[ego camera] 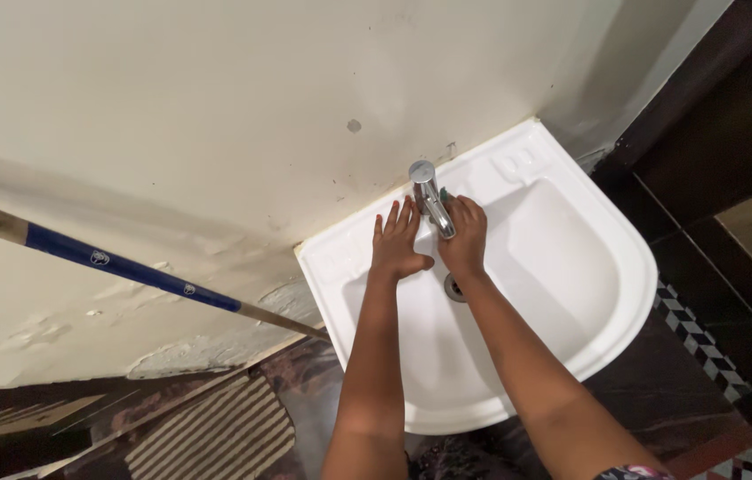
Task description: The person cleans a bathroom sink and faucet by hand using a sponge, wiping the basin, the metal faucet, and the wall area around the sink fixtures.
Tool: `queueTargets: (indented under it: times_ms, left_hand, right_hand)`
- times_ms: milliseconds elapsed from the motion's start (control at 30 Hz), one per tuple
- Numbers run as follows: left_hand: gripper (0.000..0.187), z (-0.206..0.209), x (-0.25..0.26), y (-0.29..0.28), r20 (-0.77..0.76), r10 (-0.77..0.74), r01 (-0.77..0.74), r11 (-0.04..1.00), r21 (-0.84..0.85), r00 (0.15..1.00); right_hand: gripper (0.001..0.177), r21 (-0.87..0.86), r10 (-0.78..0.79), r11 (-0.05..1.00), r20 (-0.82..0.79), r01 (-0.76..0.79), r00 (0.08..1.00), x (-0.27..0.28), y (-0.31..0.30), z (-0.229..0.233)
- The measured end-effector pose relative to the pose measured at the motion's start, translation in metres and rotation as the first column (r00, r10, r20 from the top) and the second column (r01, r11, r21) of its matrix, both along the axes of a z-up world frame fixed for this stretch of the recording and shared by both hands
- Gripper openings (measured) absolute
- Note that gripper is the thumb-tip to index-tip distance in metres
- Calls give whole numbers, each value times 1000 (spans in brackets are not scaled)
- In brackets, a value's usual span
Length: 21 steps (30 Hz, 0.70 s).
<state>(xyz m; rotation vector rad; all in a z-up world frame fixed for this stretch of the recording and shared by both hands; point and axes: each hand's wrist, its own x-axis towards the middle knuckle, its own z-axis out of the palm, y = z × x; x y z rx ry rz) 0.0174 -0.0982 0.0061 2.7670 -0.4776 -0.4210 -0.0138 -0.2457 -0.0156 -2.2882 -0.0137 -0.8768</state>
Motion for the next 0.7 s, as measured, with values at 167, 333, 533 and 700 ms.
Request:
queueTargets:
  times_ms: [167, 333, 533, 700]
  left_hand:
    - [128, -10, 9, 4, -5, -31, 31, 999, -34, 999]
    - [125, -22, 12, 9, 8, -32, 33, 993, -114, 999]
    - [127, -31, 14, 12, -34, -26, 21, 990, -136, 999]
    - [83, -45, 12, 23, 97, -1, 51, 852, -520, 995]
  right_hand:
    - [45, 5, 49, 999, 5, -49, 999, -20, 15, -7]
    - [36, -4, 25, 1000, -38, -25, 999, -23, 21, -20]
    - [44, -7, 261, 965, -58, -262, 964, -36, 21, -9]
    - [35, 264, -7, 964, -79, 27, 997, -27, 49, -19]
